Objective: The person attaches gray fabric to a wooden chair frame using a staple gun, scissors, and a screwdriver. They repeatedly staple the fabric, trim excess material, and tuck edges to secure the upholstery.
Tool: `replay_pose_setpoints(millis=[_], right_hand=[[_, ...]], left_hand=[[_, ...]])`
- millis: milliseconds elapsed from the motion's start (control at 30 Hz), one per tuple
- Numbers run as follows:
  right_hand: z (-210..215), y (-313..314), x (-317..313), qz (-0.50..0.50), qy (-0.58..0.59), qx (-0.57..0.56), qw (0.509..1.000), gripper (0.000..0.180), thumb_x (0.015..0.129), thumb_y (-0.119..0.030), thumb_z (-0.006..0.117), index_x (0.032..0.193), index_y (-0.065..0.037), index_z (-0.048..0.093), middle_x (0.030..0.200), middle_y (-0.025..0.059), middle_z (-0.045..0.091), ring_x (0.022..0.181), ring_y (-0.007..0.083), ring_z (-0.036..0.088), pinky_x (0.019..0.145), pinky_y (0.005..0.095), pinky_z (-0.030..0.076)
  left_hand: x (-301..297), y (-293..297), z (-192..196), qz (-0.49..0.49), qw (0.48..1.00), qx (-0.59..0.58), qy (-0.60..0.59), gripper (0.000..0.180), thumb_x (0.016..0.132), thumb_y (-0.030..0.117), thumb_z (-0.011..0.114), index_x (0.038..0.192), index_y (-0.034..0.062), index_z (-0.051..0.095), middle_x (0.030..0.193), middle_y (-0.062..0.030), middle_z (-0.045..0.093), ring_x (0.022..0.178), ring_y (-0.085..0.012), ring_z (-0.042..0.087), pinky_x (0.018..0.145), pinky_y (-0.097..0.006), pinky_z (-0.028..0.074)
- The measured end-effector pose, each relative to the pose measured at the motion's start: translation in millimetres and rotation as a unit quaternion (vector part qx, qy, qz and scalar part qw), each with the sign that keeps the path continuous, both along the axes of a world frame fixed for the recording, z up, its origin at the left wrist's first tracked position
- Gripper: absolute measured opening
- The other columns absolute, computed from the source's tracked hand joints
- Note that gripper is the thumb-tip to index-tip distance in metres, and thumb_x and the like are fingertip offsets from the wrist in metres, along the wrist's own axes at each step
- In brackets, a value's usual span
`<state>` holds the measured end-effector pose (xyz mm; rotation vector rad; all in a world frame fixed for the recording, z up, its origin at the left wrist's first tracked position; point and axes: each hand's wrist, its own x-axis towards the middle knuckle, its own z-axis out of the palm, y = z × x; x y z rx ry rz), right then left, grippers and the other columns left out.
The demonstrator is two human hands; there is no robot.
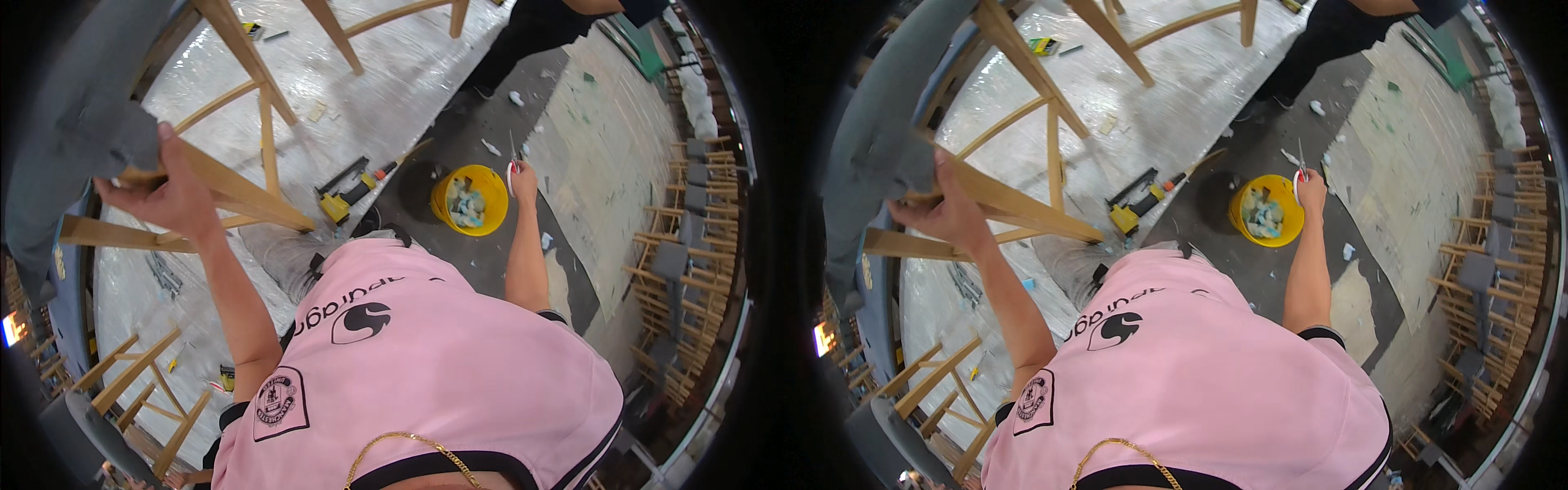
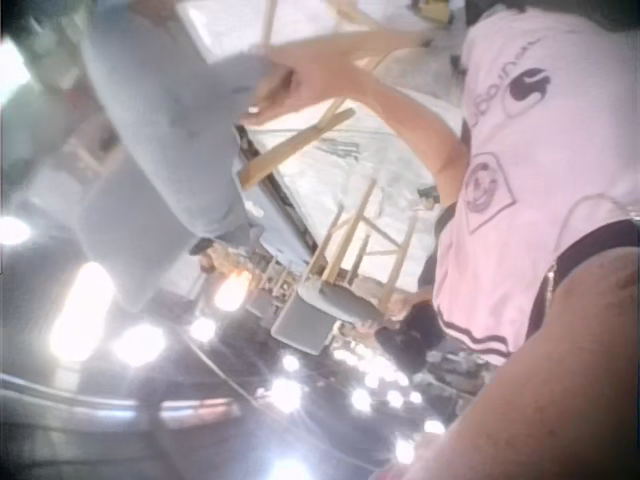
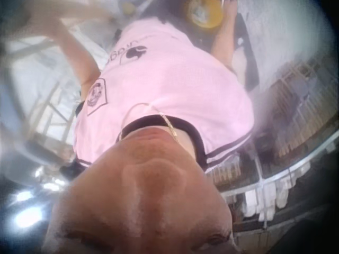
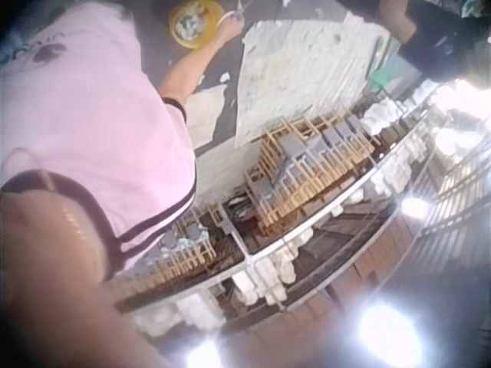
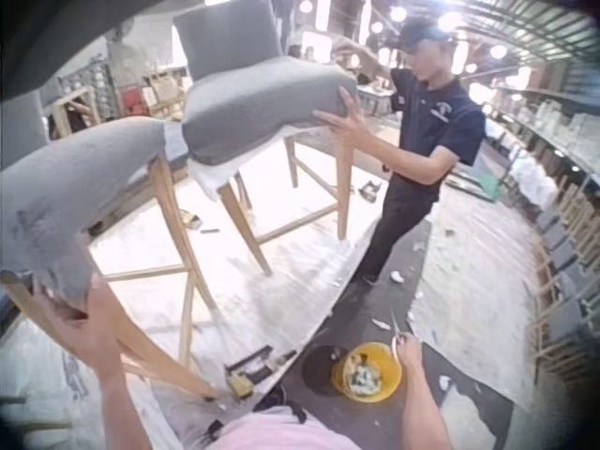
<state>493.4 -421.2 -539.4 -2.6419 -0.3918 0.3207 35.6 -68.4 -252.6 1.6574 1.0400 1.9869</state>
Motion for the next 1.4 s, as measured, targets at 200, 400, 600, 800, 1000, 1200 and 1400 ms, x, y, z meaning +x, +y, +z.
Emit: replay_pose_setpoints(millis=[200, 400, 600, 800, 1000, 1200, 1400], right_hand=[[10, -48, -15, -0.117, 0.138, 0.165, 0.97, 0.058, 0.085, -0.011, 0.079, 0.139, -0.003, 0.058, 0.095, 0.0075, 0.074, 0.067, 0.0148, 0.071, 0.05, 0.0272, 0.055], [28, -13, -45, -0.059, 0.165, 0.179, 0.968, 0.051, 0.087, -0.011, 0.078, 0.135, -0.002, 0.062, 0.094, 0.0098, 0.073, 0.068, 0.0158, 0.072, 0.052, 0.0288, 0.054], [55, 97, -87, 0.15, 0.292, 0.229, 0.916, 0.048, 0.09, -0.016, 0.081, 0.133, -0.004, 0.063, 0.087, -0.0001, 0.065, 0.068, 0.0089, 0.063, 0.056, 0.0245, 0.051], [128, 252, -149, 0.352, 0.329, 0.225, 0.847, 0.048, 0.093, -0.016, 0.078, 0.136, -0.004, 0.061, 0.091, 0.0038, 0.07, 0.074, 0.0098, 0.066, 0.06, 0.0243, 0.053], [168, 328, -203, 0.476, 0.342, 0.278, 0.761, 0.048, 0.095, -0.018, 0.075, 0.139, -0.004, 0.06, 0.098, 0.0086, 0.075, 0.077, 0.0128, 0.069, 0.063, 0.0259, 0.056], [165, 334, -242, 0.507, 0.375, 0.273, 0.726, 0.045, 0.095, -0.016, 0.076, 0.136, -0.003, 0.061, 0.098, 0.0091, 0.075, 0.075, 0.0127, 0.069, 0.062, 0.0263, 0.056], [138, 306, -266, 0.479, 0.419, 0.238, 0.734, 0.045, 0.093, -0.012, 0.076, 0.134, -0.001, 0.062, 0.094, 0.0111, 0.074, 0.074, 0.0139, 0.069, 0.061, 0.0276, 0.058]], left_hand=[[-16, -8, -3, 0.026, 0.999, -0.003, 0.029, 0.085, 0.083, 0.011, 0.088, 0.145, -0.0071, 0.034, 0.139, -0.0228, 0.049, 0.123, -0.0292, 0.059, 0.104, -0.036, 0.053], [-37, -5, 8, 0.063, 0.998, 0.011, -0.004, 0.081, 0.081, 0.009, 0.089, 0.143, -0.01, 0.041, 0.136, -0.0215, 0.059, 0.116, -0.025, 0.063, 0.099, -0.037, 0.055], [-104, 50, 16, 0.057, 0.995, 0.014, -0.074, 0.085, 0.077, 0.01, 0.091, 0.147, -0.0023, 0.044, 0.138, -0.0113, 0.057, 0.123, -0.0196, 0.056, 0.11, -0.035, 0.043], [-149, 75, 71, 0.003, 0.997, 0.009, -0.071, 0.06, 0.087, 0.01, 0.082, 0.138, -0.0005, 0.052, 0.126, -0.0077, 0.064, 0.111, -0.0156, 0.062, 0.1, -0.029, 0.049], [-205, 95, 93, -0.032, 0.999, 0.033, -0.026, 0.067, 0.088, 0.023, 0.082, 0.141, -0.0014, 0.048, 0.128, -0.0107, 0.061, 0.118, -0.0197, 0.059, 0.103, -0.034, 0.046], [-235, 78, 107, 0.029, 0.995, -0.046, 0.087, 0.083, 0.089, 0.034, 0.08, 0.148, -0.0037, 0.035, 0.132, -0.0185, 0.06, 0.127, -0.0291, 0.058, 0.108, -0.04, 0.045], [-167, 61, 109, 0.281, 0.945, -0.085, 0.146, 0.101, 0.083, 0.035, 0.082, 0.151, -0.0058, 0.019, 0.133, -0.0322, 0.056, 0.118, -0.0526, 0.061, 0.105, -0.05, 0.05]])
